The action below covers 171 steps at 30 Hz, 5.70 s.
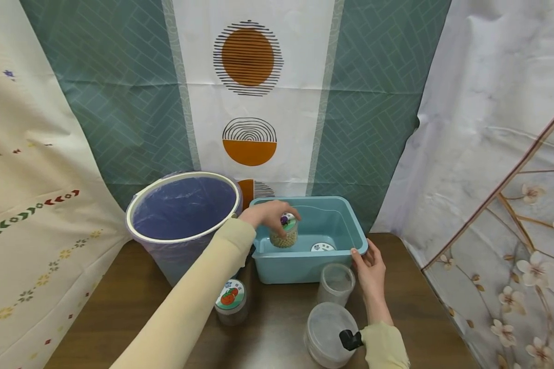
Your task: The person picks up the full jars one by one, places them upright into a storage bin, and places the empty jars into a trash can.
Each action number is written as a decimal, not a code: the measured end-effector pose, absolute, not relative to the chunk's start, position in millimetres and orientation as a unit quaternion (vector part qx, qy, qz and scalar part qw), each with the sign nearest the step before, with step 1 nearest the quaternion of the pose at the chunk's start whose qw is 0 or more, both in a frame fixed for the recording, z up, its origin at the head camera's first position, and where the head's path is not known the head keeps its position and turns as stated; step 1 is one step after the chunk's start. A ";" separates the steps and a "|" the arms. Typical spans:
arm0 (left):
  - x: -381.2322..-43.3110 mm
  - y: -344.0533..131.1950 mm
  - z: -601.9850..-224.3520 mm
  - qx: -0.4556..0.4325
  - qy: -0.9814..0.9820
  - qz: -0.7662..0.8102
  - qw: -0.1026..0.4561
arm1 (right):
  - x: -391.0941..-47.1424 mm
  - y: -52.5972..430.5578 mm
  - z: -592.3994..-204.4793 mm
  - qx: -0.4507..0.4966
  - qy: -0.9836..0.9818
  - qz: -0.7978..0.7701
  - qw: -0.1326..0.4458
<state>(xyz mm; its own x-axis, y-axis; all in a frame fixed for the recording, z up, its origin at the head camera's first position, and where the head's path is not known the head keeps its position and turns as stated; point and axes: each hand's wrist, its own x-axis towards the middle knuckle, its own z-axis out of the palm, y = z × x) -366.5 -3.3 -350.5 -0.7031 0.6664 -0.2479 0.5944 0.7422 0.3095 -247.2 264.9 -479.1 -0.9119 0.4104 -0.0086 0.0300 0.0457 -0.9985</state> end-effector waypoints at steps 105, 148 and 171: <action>-204.6 -255.3 -384.7 0.224 0.837 0.292 -0.405 | -248.4 261.1 -481.1 -0.164 -0.698 0.681 0.150; -209.7 -250.1 -386.1 0.201 0.854 0.303 -0.373 | -247.2 263.2 -483.3 -0.162 -0.694 0.687 0.143; -208.4 -250.4 -388.5 0.197 0.839 0.354 -0.363 | -247.5 263.9 -480.5 -0.169 -0.709 0.673 0.126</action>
<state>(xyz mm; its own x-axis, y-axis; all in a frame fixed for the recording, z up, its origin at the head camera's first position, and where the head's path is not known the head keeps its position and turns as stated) -208.4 -250.4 -388.5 -0.6583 0.0740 0.7491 0.5881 0.6718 0.4504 -247.5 263.9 -480.5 -0.9106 0.4104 -0.0489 0.0701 0.0368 -0.9969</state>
